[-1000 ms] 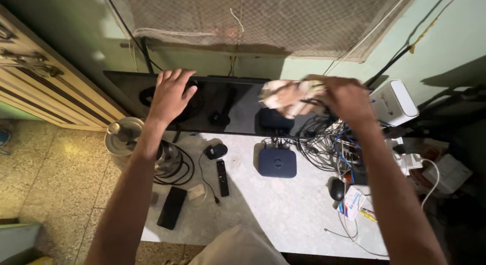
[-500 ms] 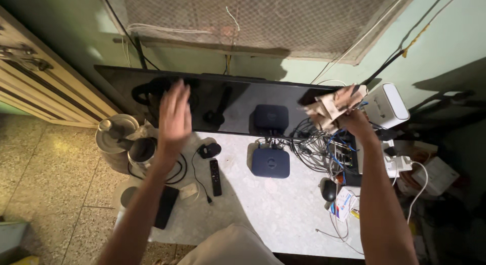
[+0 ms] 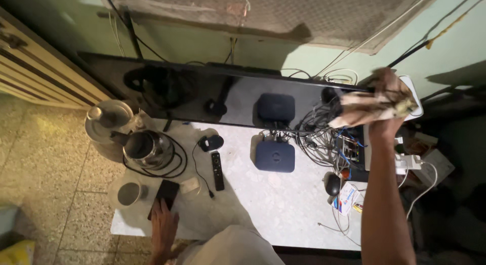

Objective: The person wipes a monitor screen with a cloth, adjusts its position, and organizes various power cables and an electronic device on a desk.

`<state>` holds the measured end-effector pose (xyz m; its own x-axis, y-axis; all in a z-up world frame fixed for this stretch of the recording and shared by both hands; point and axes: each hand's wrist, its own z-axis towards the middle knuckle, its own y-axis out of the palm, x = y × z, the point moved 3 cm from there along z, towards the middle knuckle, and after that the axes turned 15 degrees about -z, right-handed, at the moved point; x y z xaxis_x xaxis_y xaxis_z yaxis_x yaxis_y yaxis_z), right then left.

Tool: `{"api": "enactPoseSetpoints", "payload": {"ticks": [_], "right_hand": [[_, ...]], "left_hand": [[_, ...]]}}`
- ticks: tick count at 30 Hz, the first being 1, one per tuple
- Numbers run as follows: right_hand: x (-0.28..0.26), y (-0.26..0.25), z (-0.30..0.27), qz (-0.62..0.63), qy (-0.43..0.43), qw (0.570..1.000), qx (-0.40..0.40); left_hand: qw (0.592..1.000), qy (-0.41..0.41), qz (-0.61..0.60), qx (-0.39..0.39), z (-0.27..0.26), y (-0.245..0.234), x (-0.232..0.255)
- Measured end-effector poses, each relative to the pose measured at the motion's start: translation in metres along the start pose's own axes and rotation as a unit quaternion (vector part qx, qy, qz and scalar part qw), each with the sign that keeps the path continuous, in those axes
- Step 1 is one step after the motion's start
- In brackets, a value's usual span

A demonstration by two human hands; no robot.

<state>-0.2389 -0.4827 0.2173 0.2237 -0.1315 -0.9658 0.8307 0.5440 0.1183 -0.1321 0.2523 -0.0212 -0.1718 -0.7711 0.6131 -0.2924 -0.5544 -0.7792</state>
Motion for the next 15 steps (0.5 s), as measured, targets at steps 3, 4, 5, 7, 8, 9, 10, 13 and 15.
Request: {"api": "enactPoseSetpoints", "payload": {"ticks": [3,4,5,7,8,9,10,13,15], "right_hand": [[0.051,-0.018,-0.014,-0.002,0.163,0.981,-0.101],[0.058,-0.029,-0.013,-0.044,0.162,0.982,-0.086],[0.061,-0.037,-0.011,-0.085,0.16,0.981,-0.07],[0.052,-0.044,-0.007,-0.169,0.153,0.973,-0.038],[0.042,-0.041,-0.01,-0.191,0.143,0.971,-0.021],[0.025,-0.032,-0.008,-0.186,0.114,0.976,-0.003],[0.005,-0.018,-0.01,-0.142,0.066,0.988,-0.003],[-0.063,0.026,-0.01,-0.06,-0.058,0.996,-0.015],[-0.096,0.046,-0.011,-0.103,-0.096,0.99,-0.022]], "left_hand": [[1.0,-0.014,0.025,0.011,0.021,-0.007,0.013],[0.998,-0.005,0.055,0.023,0.029,-0.006,0.018],[0.996,0.004,0.085,0.035,0.035,-0.006,0.022],[0.991,-0.023,0.128,0.031,0.042,-0.001,0.026],[0.987,-0.035,0.153,0.027,0.043,-0.001,0.025],[0.986,-0.031,0.159,0.031,0.043,0.0,0.025],[0.985,-0.024,0.166,0.035,0.045,0.001,0.025],[0.987,-0.035,0.154,0.028,0.048,0.003,0.02],[0.99,-0.037,0.137,0.021,0.051,0.004,0.015]]}}
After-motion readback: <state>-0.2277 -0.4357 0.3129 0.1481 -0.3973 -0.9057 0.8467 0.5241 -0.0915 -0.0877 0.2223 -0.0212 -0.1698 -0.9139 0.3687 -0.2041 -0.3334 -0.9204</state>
